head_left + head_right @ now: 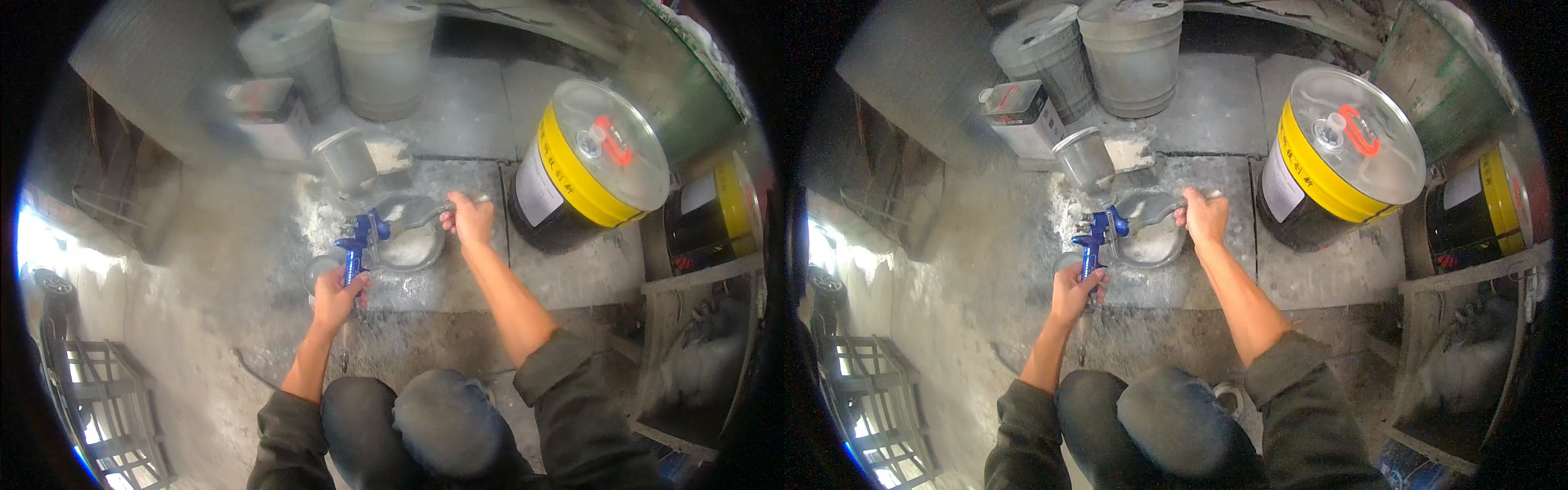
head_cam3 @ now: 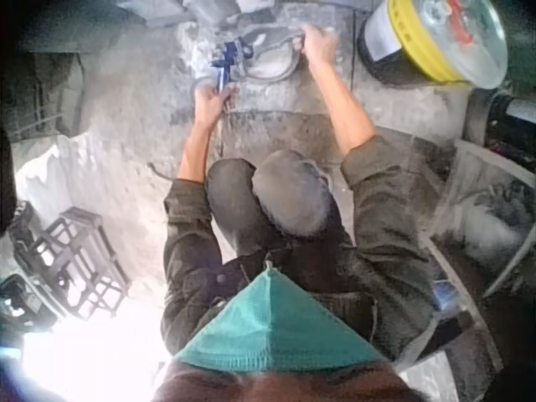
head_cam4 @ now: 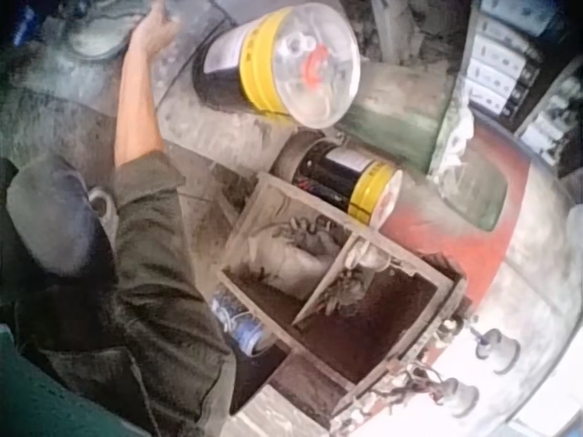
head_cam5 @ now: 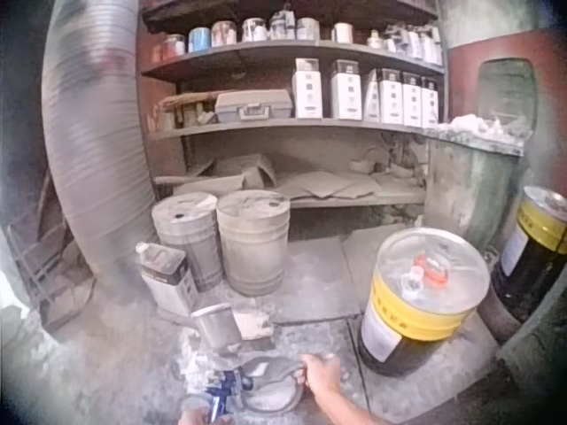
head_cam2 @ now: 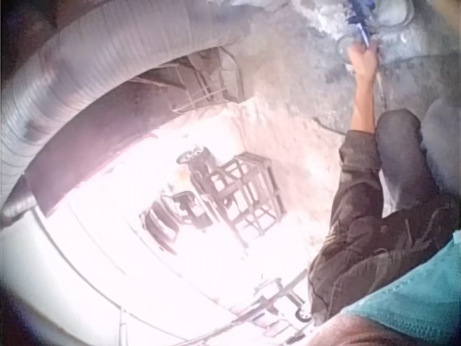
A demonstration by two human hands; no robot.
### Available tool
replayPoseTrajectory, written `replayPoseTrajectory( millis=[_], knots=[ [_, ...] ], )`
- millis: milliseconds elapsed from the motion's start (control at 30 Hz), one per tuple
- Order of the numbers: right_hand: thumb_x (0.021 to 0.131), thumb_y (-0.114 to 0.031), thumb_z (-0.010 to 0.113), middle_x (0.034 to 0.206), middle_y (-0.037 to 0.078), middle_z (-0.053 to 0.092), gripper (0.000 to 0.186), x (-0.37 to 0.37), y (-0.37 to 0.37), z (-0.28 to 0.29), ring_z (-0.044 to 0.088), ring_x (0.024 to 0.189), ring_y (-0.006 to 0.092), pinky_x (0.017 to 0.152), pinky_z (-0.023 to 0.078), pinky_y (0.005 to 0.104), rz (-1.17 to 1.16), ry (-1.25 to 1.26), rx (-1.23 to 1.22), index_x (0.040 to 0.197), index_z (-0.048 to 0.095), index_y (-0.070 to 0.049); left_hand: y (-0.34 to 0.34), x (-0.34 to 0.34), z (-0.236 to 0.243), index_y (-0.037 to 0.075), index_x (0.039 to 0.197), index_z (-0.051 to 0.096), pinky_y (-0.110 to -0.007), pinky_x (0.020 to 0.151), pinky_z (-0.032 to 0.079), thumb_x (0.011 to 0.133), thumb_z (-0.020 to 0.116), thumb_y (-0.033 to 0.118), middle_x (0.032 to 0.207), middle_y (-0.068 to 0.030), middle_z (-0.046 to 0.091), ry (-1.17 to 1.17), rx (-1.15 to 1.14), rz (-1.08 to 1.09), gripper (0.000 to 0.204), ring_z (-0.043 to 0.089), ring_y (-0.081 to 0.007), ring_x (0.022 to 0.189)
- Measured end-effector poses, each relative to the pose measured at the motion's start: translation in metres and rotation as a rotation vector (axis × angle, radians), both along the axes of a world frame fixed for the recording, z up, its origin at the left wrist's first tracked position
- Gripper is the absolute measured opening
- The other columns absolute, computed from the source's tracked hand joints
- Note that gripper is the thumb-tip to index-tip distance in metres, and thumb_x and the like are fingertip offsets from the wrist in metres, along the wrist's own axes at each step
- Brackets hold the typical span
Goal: The person mixes white paint in a small container using a stir stick, then pours additional paint from a yellow can into the container and continues stirring. The person later wipes their hands with a paper towel.
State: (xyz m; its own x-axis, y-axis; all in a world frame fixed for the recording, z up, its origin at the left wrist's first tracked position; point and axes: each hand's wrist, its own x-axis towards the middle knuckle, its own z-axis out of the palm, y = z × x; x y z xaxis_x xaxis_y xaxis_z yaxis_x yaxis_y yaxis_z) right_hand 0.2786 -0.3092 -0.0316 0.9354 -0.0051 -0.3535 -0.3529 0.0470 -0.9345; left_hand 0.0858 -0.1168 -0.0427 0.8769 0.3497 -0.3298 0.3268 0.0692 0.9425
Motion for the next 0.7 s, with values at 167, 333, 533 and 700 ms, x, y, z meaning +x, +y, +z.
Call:
replayPoseTrajectory(
  millis=[167, 333, 533, 700],
  knots=[
    [0.089, -0.022, 0.068, 0.062, 0.014, 0.066, 0.028, -0.022, -0.005, -0.032, 0.061, 0.047, 0.0169, 0.041, 0.044, 0.0275, 0.062, -0.111, -0.059, 0.091, 0.066, 0.006, -0.002, 0.005, 0.003, -0.005, 0.093, 0.067, -0.028, 0.052, 0.048, 0.093, 0.067, 0.01, 0.076, -0.0061, 0.068, 0.0, 0.027, -0.011, 0.015, 0.061, -0.0104, 0.058],
    [0.088, -0.025, 0.074, 0.078, 0.013, 0.073, 0.021, -0.015, -0.015, -0.034, 0.068, 0.063, 0.0228, 0.059, 0.052, 0.0365, 0.378, -0.475, -0.772, 0.094, 0.072, -0.005, 0.012, -0.002, -0.002, -0.004, 0.102, 0.068, -0.026, 0.057, 0.049, 0.094, 0.068, 0.009, 0.081, -0.0049, 0.068, 0.016, 0.228, -0.082, 0.016, 0.061, -0.0091, 0.062],
    [0.085, -0.031, 0.078, 0.082, 0.012, 0.074, 0.022, 0.002, -0.022, -0.053, 0.072, 0.081, 0.0275, 0.074, 0.054, 0.0386, 0.526, -0.465, -0.554, 0.097, 0.076, -0.013, 0.047, -0.014, -0.01, 0.005, 0.115, 0.069, -0.029, 0.067, 0.049, 0.088, 0.073, 0.011, 0.077, -0.0042, 0.066, -0.042, 0.515, -0.163, 0.027, 0.06, -0.0102, 0.07],
    [0.081, -0.028, 0.082, 0.082, 0.008, 0.076, 0.025, 0.044, -0.03, -0.045, 0.072, 0.072, 0.0163, 0.068, 0.056, 0.0333, 0.619, -0.393, -0.318, 0.093, 0.077, -0.008, 0.064, -0.017, 0.005, 0.015, 0.113, 0.071, -0.035, 0.069, 0.052, 0.081, 0.068, 0.005, 0.086, -0.0103, 0.07, -0.056, 0.847, -0.229, 0.034, 0.068, -0.0263, 0.076]
  ],
)
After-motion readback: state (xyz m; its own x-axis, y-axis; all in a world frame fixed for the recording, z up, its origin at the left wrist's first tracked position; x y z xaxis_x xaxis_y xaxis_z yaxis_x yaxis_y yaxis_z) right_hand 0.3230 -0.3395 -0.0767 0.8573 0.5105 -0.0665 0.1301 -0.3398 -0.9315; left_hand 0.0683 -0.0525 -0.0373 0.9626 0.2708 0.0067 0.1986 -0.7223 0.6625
